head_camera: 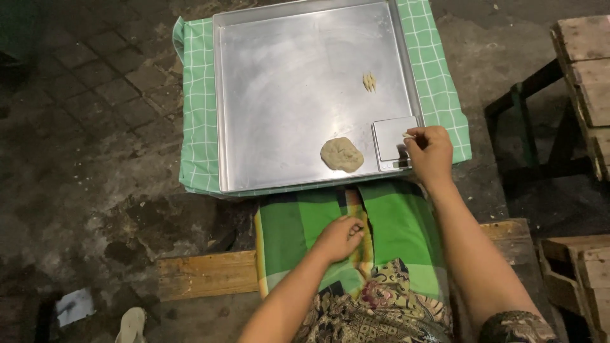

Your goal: Shaping small pieces of dough into thin strips and placing them on a metal tray.

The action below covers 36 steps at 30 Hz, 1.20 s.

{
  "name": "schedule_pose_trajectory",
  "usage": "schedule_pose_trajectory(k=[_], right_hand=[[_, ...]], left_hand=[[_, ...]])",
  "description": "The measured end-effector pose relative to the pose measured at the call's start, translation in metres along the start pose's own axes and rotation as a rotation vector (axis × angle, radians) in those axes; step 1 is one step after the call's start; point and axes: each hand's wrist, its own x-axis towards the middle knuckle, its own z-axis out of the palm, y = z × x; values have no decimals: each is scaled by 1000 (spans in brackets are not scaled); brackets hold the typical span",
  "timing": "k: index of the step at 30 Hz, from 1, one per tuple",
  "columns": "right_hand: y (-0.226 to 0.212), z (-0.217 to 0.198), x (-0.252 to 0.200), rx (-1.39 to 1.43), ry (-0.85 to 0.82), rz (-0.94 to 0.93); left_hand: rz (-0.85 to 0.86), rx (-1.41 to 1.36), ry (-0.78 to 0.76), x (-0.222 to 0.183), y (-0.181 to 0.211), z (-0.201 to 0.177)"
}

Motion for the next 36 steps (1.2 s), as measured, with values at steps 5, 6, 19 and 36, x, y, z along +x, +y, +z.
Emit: schedule_pose_trajectory(k=[5,6,19,36], right_hand=[[-5,4,11,4,-32,-59],[-6,3,11,-28,-42,-75],[-15,15,24,-431,-46,-341],[-72,5,-116,402,-338,-14]], left_hand=[[-125,-116,-31,18,-15,4],[-159,-154,-36,20,-18,6],[-95,-130,41,12,4,-8],[-65,-700,279,3,55,-43]])
